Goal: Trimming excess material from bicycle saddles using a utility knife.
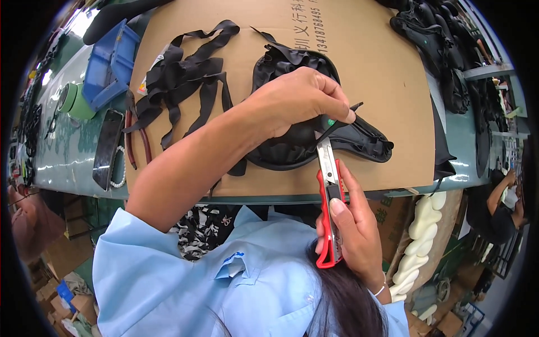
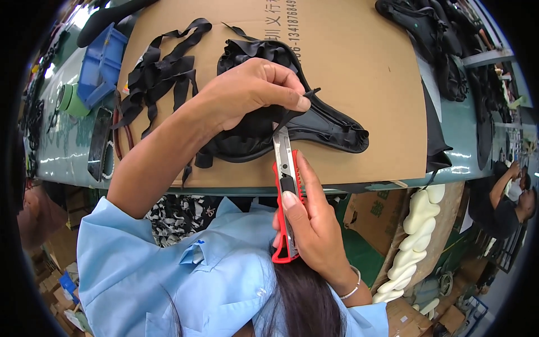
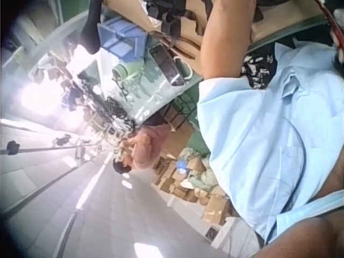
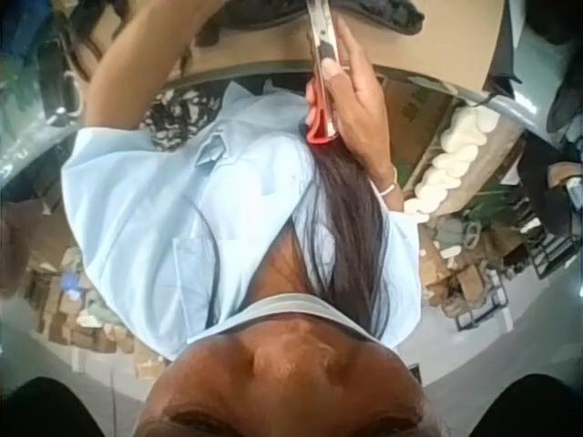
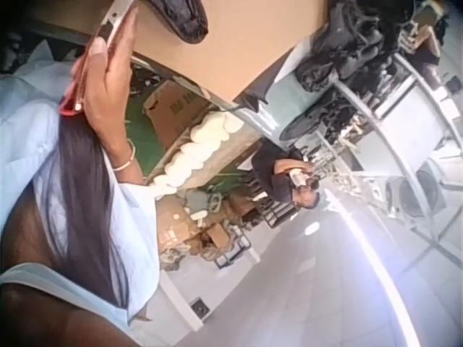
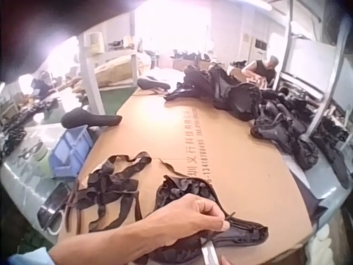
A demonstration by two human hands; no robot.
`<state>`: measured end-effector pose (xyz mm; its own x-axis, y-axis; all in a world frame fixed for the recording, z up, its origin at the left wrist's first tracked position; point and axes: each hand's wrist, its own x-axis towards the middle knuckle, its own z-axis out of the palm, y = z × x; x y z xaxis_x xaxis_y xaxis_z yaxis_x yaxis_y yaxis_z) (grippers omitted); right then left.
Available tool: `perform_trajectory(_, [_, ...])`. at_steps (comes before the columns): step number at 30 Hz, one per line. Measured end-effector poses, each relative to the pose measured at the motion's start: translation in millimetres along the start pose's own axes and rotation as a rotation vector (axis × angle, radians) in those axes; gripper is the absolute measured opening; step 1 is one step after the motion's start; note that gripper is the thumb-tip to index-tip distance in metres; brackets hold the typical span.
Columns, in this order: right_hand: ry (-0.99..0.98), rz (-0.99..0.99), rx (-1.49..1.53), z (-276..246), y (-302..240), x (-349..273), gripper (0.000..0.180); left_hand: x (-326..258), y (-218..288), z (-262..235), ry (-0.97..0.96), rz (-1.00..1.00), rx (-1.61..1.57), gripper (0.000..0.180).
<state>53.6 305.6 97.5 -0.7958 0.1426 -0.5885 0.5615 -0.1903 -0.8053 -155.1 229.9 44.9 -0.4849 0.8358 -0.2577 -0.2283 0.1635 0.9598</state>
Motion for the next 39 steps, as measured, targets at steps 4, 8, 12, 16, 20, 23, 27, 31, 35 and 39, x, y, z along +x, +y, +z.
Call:
perform_trajectory(4, [-0.285, 0.141, 0.025, -0.2, -8.3, -12.6, 0.059, -3.1, 2.6, -4.9, 0.008, 0.124, -0.192, 0.014])
perform_trajectory(8, [0.198, -0.304, 0.199, -32.3, 19.9, -11.0, 0.047, 0.9, 23.8, -27.3, 0.267, 0.501, 0.388, 0.03])
perform_trajectory(12, [0.15, -0.23, 0.18, -7.3, 35.0, 33.7, 0.032, 5.8, -11.2, -56.1, 0.464, 0.609, 0.671, 0.039])
perform_trajectory(16, [0.26, -0.505, -0.071, -23.1, 3.0, 82.7, 0.026, -54.7, -16.4, -45.4, 0.741, 0.198, 0.526, 0.035])
perform_trajectory(20, [0.134, -0.612, -0.118, -34.7, -17.7, 123.1, 0.029, -99.8, -5.8, -6.6, 1.098, 0.27, 1.266, 0.033])
perform_trajectory(23, [0.072, -0.593, -0.145, -36.3, -21.5, 121.5, 0.031, -81.3, 0.9, 25.0, 0.753, 0.126, 1.0, 0.039])
perform_trajectory(27, [0.127, -0.526, -0.086, -45.2, -15.9, 95.4, 0.033, -52.2, -8.5, 51.3, 0.591, 0.05, 0.896, 0.036])
perform_trajectory(31, [0.239, -0.377, -0.45, -60.5, -16.5, 53.3, 0.034, -54.3, -25.1, 54.0, 0.576, 0.203, 0.661, 0.028])
perform_trajectory(35, [0.272, -0.932, -1.008, -68.1, -13.2, 39.8, 0.05, -54.4, -34.5, 59.0, 0.658, 0.372, 0.623, 0.016])
perform_trajectory(39, [0.14, -0.68, -1.391, -51.8, -42.8, 22.0, 0.057, -57.3, -39.0, 59.9, 0.714, 0.458, 0.615, 0.012])
